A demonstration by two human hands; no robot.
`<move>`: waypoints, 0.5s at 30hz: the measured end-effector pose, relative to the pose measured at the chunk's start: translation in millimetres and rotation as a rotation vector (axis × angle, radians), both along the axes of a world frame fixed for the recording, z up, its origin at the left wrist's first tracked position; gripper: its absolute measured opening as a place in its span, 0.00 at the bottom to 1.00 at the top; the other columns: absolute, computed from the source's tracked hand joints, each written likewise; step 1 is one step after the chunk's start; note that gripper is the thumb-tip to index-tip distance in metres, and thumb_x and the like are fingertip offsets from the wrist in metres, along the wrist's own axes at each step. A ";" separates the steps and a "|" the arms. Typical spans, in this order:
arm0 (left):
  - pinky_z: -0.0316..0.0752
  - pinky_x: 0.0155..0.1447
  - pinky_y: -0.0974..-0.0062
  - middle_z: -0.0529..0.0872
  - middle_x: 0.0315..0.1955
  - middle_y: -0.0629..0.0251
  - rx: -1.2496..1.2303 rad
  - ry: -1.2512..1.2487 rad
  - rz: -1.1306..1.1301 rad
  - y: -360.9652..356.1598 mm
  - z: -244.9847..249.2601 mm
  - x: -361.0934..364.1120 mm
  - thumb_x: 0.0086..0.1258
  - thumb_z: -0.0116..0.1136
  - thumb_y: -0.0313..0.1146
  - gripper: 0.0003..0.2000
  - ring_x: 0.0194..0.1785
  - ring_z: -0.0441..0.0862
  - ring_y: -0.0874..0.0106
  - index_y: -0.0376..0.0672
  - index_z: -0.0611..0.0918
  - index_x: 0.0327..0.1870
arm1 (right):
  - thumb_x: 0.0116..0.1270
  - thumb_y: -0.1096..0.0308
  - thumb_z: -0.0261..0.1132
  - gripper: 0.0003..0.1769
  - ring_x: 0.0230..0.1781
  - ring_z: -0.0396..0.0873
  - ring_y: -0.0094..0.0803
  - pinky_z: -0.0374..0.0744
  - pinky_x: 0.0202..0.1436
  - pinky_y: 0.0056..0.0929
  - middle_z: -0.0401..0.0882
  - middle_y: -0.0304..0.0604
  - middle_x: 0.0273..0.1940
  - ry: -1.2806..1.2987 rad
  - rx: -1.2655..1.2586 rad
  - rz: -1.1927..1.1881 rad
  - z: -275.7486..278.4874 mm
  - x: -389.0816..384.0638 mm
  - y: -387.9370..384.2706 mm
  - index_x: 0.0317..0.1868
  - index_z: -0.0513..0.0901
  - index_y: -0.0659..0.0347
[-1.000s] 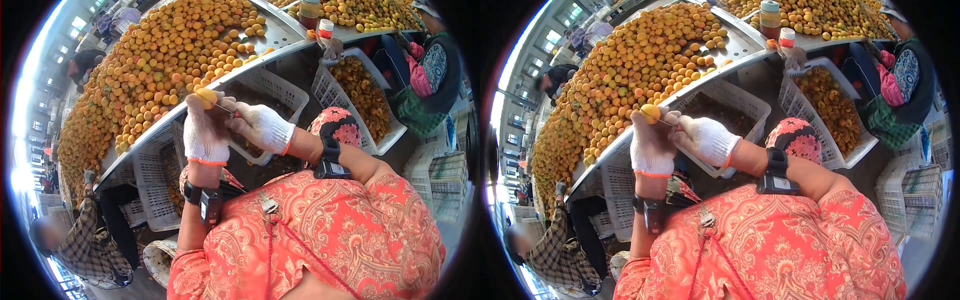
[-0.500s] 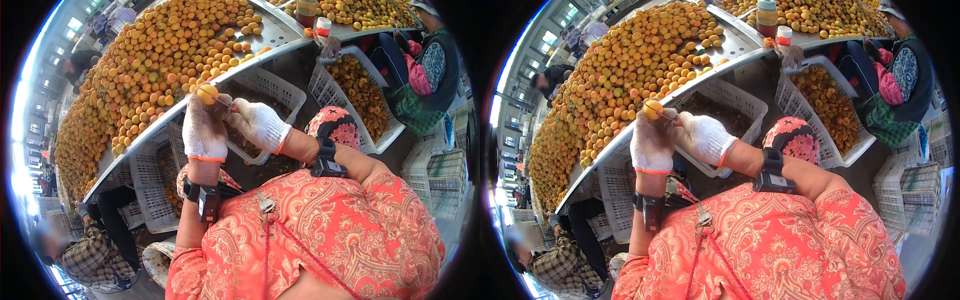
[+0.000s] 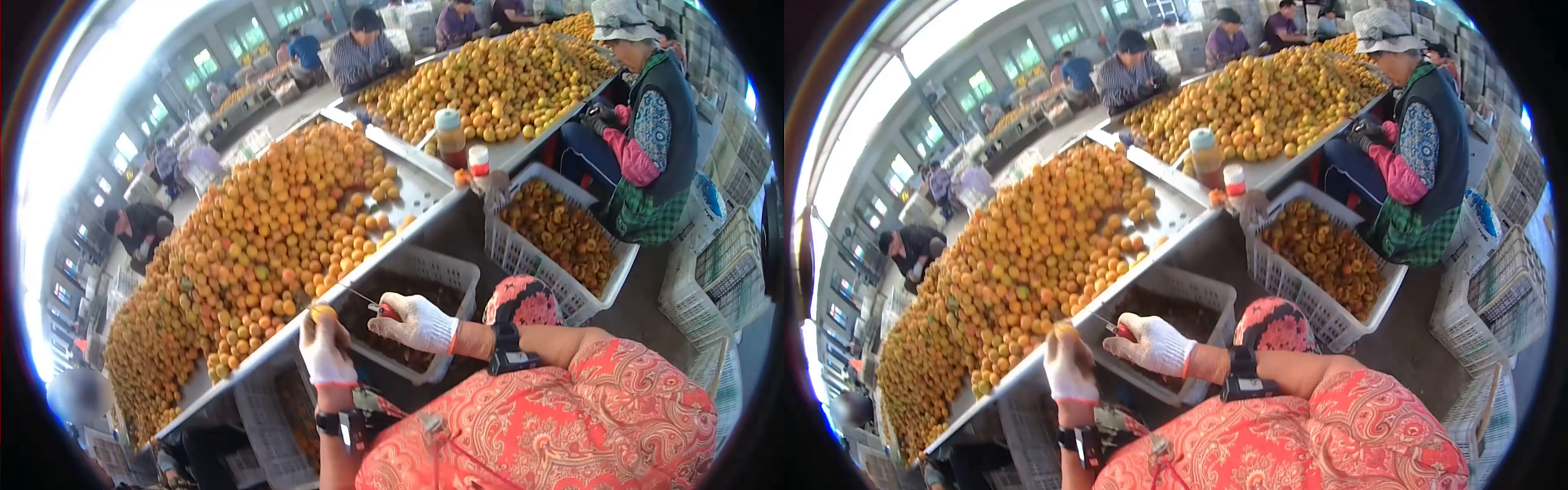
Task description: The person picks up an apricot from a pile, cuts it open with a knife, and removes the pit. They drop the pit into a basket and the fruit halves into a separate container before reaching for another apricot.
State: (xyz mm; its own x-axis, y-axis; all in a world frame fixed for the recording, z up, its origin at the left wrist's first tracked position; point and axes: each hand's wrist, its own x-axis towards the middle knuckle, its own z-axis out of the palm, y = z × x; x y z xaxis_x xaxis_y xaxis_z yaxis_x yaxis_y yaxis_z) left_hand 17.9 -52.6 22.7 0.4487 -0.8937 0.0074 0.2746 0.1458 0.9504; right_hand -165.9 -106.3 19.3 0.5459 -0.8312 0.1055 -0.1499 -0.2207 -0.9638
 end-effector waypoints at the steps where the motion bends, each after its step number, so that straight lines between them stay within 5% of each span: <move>1: 0.67 0.30 0.84 0.80 0.34 0.70 0.006 -0.064 -0.071 1.5 5.1 -6.8 0.75 0.60 0.32 0.13 0.28 0.72 0.82 0.40 0.78 0.57 | 0.69 0.45 0.66 0.26 0.34 0.82 0.40 0.78 0.41 0.39 0.81 0.53 0.31 -0.037 -0.029 -0.030 -2.3 1.7 -5.6 0.41 0.78 0.64; 3: 0.66 0.31 0.86 0.80 0.38 0.69 0.006 -0.191 -0.238 7.1 12.2 -28.1 0.74 0.57 0.26 0.15 0.29 0.71 0.84 0.38 0.77 0.61 | 0.68 0.44 0.66 0.28 0.37 0.81 0.36 0.78 0.44 0.38 0.82 0.50 0.34 -0.090 -0.041 -0.008 3.2 2.8 -13.5 0.44 0.77 0.66; 4: 0.75 0.42 0.84 0.81 0.48 0.64 0.037 -0.327 -0.273 9.7 14.9 -36.6 0.73 0.56 0.24 0.19 0.40 0.78 0.80 0.37 0.75 0.65 | 0.68 0.44 0.66 0.29 0.39 0.80 0.34 0.78 0.46 0.37 0.82 0.48 0.34 -0.105 -0.032 0.042 6.0 2.3 -17.1 0.45 0.77 0.67; 6: 0.70 0.41 0.85 0.82 0.47 0.71 -0.191 -0.526 -0.239 1.0 -6.9 -37.8 0.74 0.58 0.31 0.21 0.39 0.76 0.83 0.37 0.75 0.65 | 0.69 0.49 0.66 0.23 0.35 0.77 0.27 0.77 0.40 0.32 0.80 0.40 0.33 -0.102 -0.022 0.063 8.5 2.8 -16.0 0.46 0.78 0.64; 8: 0.68 0.38 0.87 0.82 0.44 0.73 -0.201 -0.532 -0.232 1.2 -8.7 -37.4 0.73 0.57 0.30 0.21 0.36 0.74 0.85 0.38 0.75 0.65 | 0.70 0.54 0.66 0.17 0.30 0.73 0.20 0.73 0.31 0.25 0.77 0.35 0.33 -0.251 0.390 0.175 21.7 -2.6 -8.1 0.46 0.78 0.61; 13: 0.58 0.24 0.86 0.79 0.31 0.74 0.097 -0.057 -0.269 15.9 28.9 -52.7 0.72 0.54 0.33 0.19 0.21 0.64 0.87 0.42 0.77 0.63 | 0.71 0.60 0.64 0.11 0.24 0.70 0.17 0.67 0.23 0.21 0.75 0.30 0.30 -0.529 0.489 0.174 8.4 5.5 -0.9 0.47 0.79 0.58; 15: 0.58 0.21 0.85 0.81 0.30 0.71 0.012 0.125 -0.290 12.3 19.9 -45.7 0.73 0.53 0.37 0.16 0.18 0.64 0.84 0.44 0.80 0.58 | 0.72 0.63 0.61 0.09 0.20 0.70 0.18 0.65 0.20 0.21 0.76 0.31 0.31 -0.542 0.588 0.169 13.6 0.4 3.5 0.48 0.79 0.58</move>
